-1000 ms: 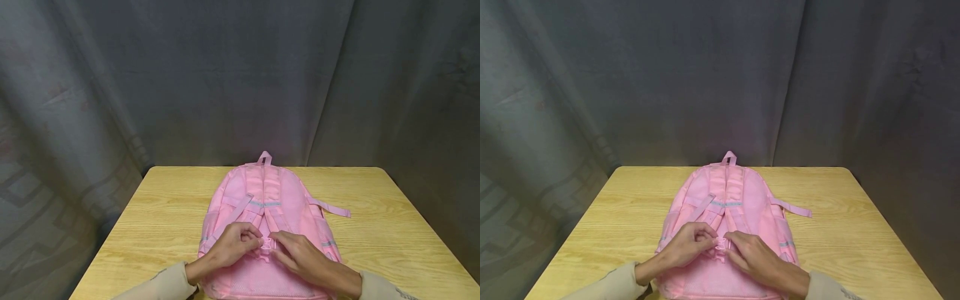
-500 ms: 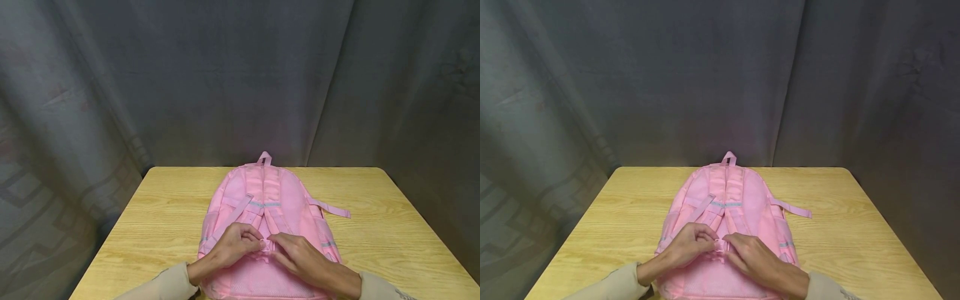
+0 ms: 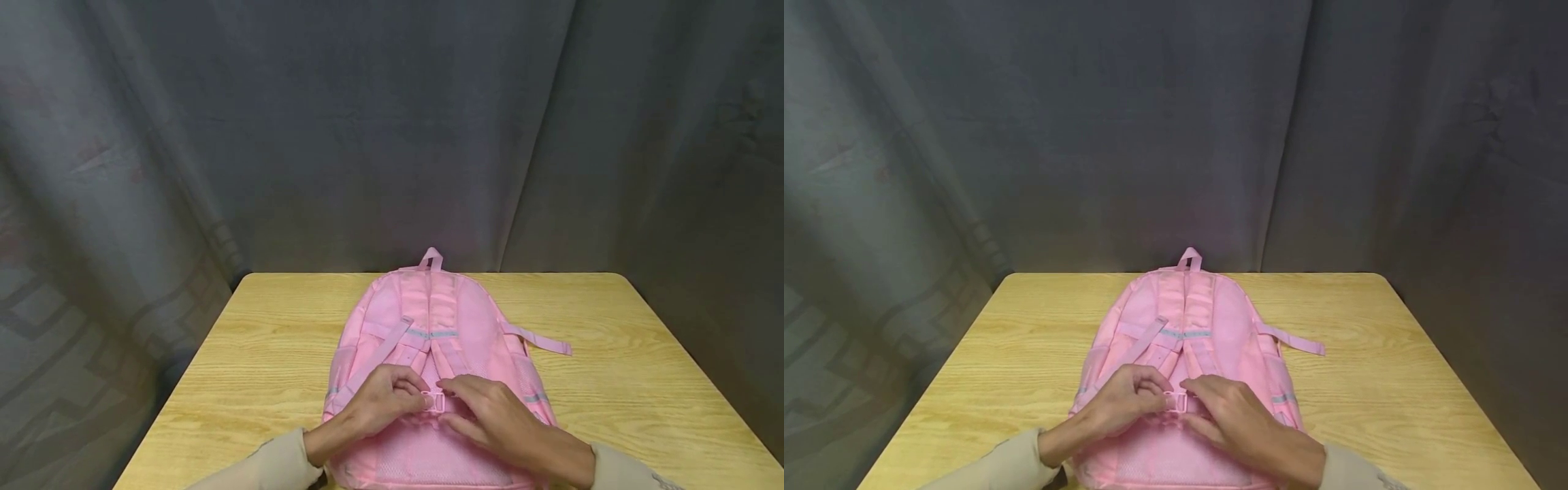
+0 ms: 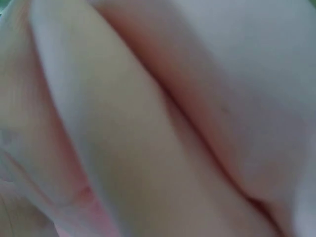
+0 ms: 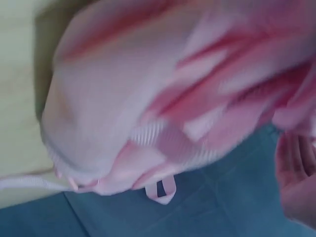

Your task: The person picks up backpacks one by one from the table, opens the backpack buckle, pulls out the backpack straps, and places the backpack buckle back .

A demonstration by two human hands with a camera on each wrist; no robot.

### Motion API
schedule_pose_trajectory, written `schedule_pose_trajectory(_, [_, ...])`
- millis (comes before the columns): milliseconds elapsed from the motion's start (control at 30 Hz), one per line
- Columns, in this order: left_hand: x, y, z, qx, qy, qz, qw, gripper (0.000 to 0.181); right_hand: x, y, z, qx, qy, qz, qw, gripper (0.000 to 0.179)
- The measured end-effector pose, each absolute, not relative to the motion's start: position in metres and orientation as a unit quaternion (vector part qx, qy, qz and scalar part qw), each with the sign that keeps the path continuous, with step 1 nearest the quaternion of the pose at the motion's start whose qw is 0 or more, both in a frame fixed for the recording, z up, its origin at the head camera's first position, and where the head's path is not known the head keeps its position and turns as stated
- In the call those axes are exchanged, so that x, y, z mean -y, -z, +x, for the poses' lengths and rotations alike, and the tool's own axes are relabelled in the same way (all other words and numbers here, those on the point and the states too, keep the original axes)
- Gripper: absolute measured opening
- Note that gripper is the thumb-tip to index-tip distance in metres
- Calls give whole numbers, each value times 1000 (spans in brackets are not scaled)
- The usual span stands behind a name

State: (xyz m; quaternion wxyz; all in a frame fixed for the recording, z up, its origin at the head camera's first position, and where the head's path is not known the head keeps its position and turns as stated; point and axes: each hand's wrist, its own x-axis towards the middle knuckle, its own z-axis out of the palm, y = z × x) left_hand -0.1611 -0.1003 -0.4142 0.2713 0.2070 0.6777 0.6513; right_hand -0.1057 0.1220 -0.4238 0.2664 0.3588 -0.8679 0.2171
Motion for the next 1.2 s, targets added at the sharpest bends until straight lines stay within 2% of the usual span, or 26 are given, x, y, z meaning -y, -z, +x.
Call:
schedule_pose_trajectory(333, [100,417,-162,-661,-667,195,284,18,-127,416,-110,867,-207,378,250,30])
schedule_pose_trajectory(533, [99,417,-161,-671,-658,196,279,16,-125,415,-108,874,-194,363,257,26])
schedule_pose_trajectory(667, [99,416,-161,-680,-649,202,275,16,-124,412,-107,886,-193,345,244,26])
schedule_pose_trajectory(800, [99,415,-161,-681,-645,206,277,17,-124,405,-107,901,-226,320,184,25])
schedule_pose_trajectory(1033, [99,413,-159,-673,-650,200,293,21,-131,398,-110,893,-361,268,16,19])
schedule_pose_trajectory(1200, [98,414,-157,-663,-651,203,310,22,-134,401,-112,865,-436,246,-48,11])
